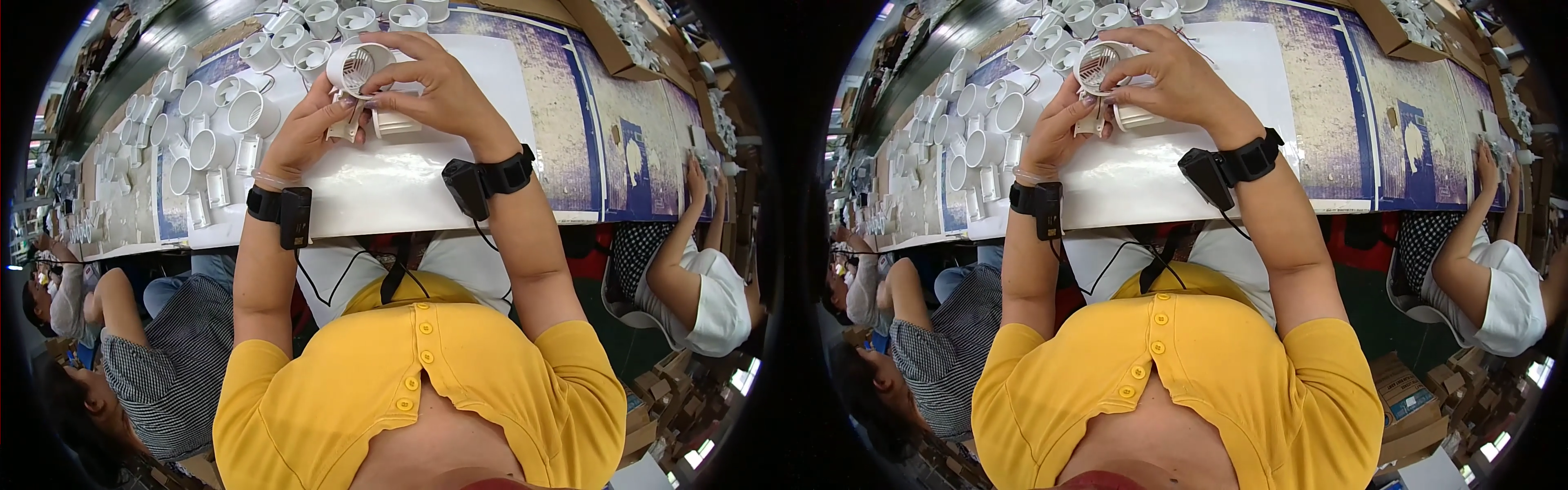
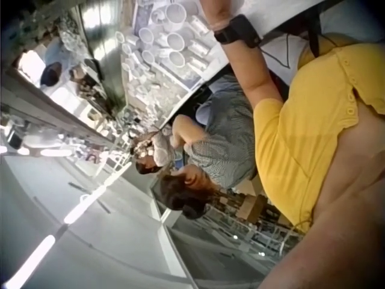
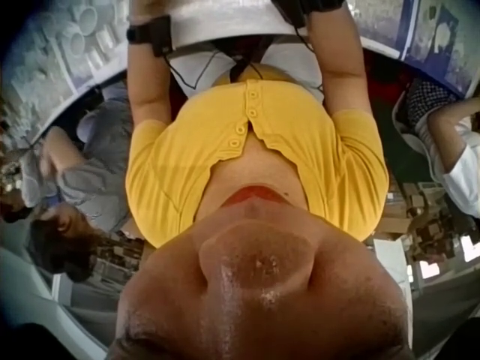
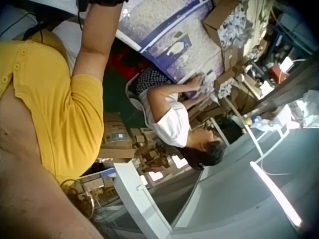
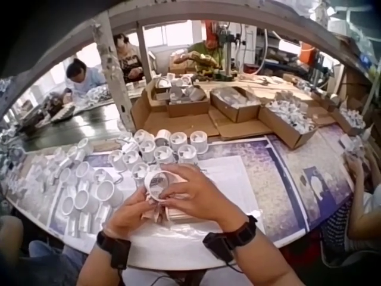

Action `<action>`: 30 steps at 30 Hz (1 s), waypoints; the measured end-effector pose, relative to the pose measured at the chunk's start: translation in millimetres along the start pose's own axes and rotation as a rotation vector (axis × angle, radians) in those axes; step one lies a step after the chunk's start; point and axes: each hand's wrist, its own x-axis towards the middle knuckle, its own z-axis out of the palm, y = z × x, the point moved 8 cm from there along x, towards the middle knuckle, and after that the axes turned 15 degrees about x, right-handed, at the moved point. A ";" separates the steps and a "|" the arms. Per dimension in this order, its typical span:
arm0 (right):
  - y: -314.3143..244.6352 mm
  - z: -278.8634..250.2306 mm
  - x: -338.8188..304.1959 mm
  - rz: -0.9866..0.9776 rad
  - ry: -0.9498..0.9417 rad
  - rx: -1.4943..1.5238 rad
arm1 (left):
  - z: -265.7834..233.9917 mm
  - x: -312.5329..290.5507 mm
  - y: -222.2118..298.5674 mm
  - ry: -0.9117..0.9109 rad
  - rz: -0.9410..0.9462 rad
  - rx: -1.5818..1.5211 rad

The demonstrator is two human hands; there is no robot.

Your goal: The person picks up a white plastic housing and a fan component, threads the wires through a side opening, and inserts the fan into the housing. They then press a white plastic cap onto the housing and place the assembled unit on the table.

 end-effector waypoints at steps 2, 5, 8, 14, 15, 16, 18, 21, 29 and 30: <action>-0.8 -1.8 0.0 -0.026 0.003 -0.022 | 0.0 0.0 1.0 0.006 -0.012 -0.011; -5.0 0.4 1.1 -0.086 0.006 -0.050 | -1.8 -0.9 1.2 0.006 -0.018 -0.025; -3.9 -0.1 0.9 -0.046 0.026 -0.050 | -1.7 -1.2 1.6 -0.011 -0.016 -0.043; 0.1 4.3 1.1 0.000 0.007 0.005 | -2.3 -1.2 0.9 -0.020 -0.016 -0.064; 1.4 4.7 1.3 0.020 0.014 0.034 | -2.0 -1.1 1.1 -0.030 -0.008 -0.070; 3.3 5.1 1.5 0.041 0.020 0.064 | -2.6 -1.2 1.2 -0.027 -0.006 -0.072; 3.9 5.8 1.6 0.029 0.010 0.058 | -2.8 -1.1 0.8 -0.032 -0.011 -0.077; 4.2 6.1 0.8 0.006 -0.008 0.048 | -4.0 -0.4 -0.9 -0.030 -0.031 -0.090; 5.5 7.2 -0.3 0.022 -0.057 0.057 | -3.2 -0.5 -6.8 0.007 -0.113 -0.043; 7.5 7.2 -0.3 0.041 -0.050 0.087 | -3.1 -0.8 -7.4 0.016 -0.120 -0.030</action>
